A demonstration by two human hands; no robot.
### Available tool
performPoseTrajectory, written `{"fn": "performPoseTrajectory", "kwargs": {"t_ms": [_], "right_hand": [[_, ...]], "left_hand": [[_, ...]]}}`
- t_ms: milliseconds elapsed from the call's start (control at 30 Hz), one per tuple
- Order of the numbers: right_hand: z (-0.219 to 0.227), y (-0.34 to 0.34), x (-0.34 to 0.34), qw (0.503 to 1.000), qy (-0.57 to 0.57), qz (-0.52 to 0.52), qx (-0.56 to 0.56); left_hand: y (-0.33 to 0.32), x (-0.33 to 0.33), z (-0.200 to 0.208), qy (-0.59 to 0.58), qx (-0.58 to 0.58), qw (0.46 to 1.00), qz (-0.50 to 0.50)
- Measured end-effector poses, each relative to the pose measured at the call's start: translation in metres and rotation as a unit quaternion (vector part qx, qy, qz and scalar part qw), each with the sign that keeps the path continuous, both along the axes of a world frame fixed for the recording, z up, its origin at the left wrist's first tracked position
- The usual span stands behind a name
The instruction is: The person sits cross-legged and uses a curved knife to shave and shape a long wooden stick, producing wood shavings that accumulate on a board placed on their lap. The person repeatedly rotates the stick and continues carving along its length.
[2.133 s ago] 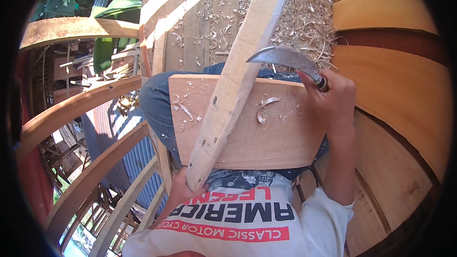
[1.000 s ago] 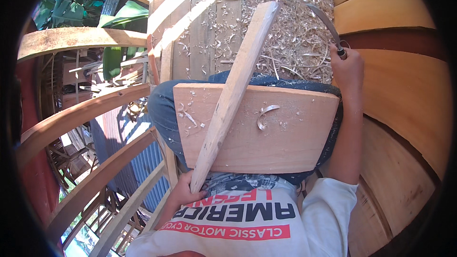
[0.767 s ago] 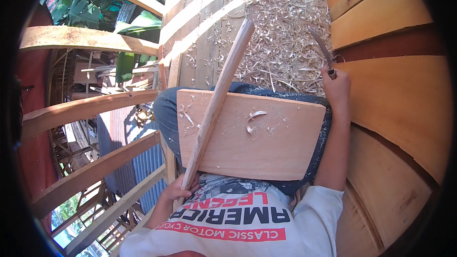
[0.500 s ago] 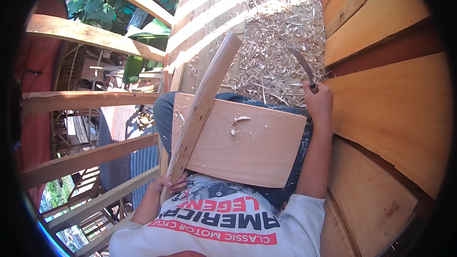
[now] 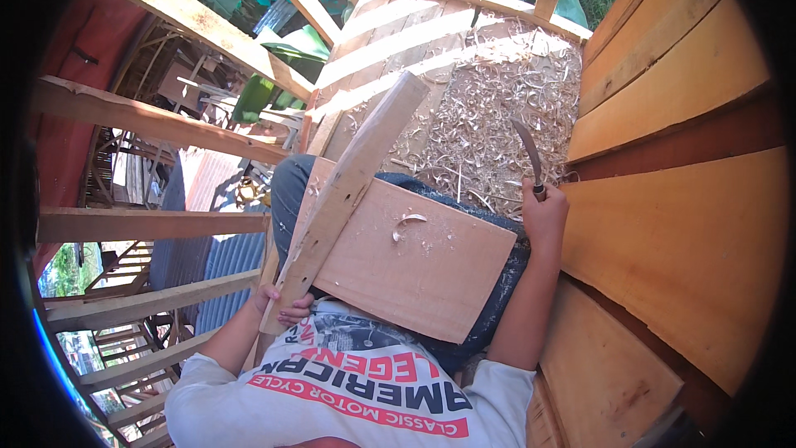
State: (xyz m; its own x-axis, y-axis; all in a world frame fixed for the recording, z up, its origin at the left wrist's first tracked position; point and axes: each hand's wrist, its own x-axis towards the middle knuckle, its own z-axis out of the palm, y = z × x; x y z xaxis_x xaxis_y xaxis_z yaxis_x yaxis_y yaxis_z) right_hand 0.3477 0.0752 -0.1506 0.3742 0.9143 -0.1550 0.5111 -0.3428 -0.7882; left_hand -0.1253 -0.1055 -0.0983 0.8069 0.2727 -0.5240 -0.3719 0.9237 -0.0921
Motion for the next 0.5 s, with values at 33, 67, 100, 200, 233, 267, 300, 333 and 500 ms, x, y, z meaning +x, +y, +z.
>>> {"fn": "performPoseTrajectory", "kwargs": {"t_ms": [33,67,100,200,233,267,300,333,500], "right_hand": [[-0.003,0.001,0.000,1.000,0.001,-0.003,0.000],[-0.004,0.002,-0.001,1.000,0.002,-0.007,0.000],[-0.003,0.002,-0.002,1.000,-0.001,-0.005,0.000],[0.000,0.003,-0.006,1.000,-0.018,-0.008,0.005],[-0.001,0.003,-0.006,0.999,-0.029,-0.014,0.010],[-0.001,0.004,-0.007,0.999,-0.040,-0.020,0.015],[0.002,0.003,-0.008,0.998,-0.053,-0.018,0.026],[0.007,0.003,-0.009,0.997,-0.066,-0.015,0.037],[0.062,-0.013,-0.054,0.980,-0.166,0.078,0.075]], "left_hand": [[-0.001,0.000,-0.001,-0.015,-0.001,1.000,0.001],[-0.002,0.001,-0.002,-0.030,-0.002,1.000,0.002],[-0.003,0.001,-0.004,-0.046,-0.006,0.999,0.003],[-0.002,0.001,-0.009,-0.057,-0.004,0.998,-0.004],[-0.002,0.000,-0.012,-0.067,-0.014,0.998,-0.002],[-0.002,-0.001,-0.016,-0.078,-0.023,0.997,0.000],[-0.001,-0.002,-0.020,-0.091,-0.032,0.995,-0.001],[-0.002,-0.002,-0.023,-0.099,-0.031,0.995,-0.001],[-0.005,-0.004,-0.036,-0.122,-0.018,0.992,-0.001]]}}
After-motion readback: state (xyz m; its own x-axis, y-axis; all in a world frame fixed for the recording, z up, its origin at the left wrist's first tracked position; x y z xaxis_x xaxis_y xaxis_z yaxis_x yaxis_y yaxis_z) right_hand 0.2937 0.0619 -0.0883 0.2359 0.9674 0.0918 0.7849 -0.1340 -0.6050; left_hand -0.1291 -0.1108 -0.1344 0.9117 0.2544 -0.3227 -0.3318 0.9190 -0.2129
